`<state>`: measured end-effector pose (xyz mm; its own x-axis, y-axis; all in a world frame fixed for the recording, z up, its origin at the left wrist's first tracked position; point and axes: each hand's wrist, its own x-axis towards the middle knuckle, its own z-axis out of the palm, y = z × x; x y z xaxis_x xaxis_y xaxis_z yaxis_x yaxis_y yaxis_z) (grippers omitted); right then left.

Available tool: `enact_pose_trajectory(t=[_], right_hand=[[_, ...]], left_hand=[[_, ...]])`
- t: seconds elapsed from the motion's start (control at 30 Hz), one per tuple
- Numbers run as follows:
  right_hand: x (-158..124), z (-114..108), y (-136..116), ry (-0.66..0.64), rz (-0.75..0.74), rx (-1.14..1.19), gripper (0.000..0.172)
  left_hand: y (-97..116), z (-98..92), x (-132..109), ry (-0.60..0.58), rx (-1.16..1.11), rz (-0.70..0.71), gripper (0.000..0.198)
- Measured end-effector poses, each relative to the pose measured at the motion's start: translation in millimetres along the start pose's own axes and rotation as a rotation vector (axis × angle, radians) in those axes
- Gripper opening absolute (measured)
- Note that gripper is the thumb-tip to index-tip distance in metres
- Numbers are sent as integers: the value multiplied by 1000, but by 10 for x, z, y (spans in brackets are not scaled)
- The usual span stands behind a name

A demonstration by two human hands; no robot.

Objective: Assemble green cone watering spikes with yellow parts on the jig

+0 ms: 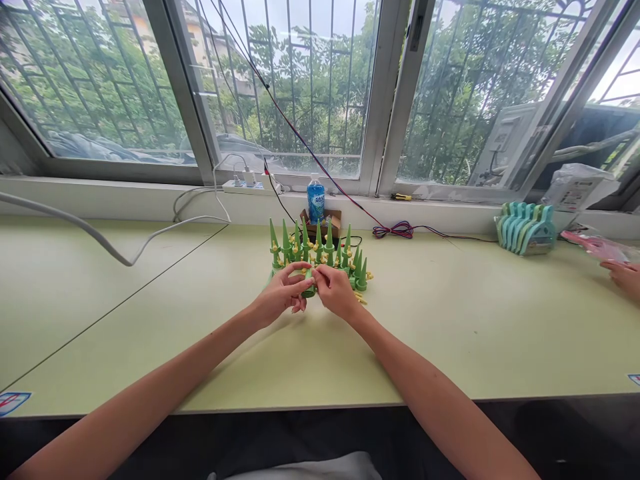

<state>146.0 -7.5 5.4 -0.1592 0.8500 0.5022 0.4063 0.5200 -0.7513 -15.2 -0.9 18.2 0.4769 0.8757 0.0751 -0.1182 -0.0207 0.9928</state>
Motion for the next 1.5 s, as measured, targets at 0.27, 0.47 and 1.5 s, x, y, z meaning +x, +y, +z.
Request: enact_pose_trajectory(t=[0.27, 0.47, 1.5], right_hand=[[5, 10, -12, 25, -10, -18, 34], [11, -2, -26, 30, -8, -26, 36], [18, 29, 7, -13, 127, 230, 30]], left_hand=[[39, 4, 11, 13, -31, -43, 50], [38, -18, 13, -20, -14, -9, 48], [-32, 61, -66, 161, 728, 441, 37]])
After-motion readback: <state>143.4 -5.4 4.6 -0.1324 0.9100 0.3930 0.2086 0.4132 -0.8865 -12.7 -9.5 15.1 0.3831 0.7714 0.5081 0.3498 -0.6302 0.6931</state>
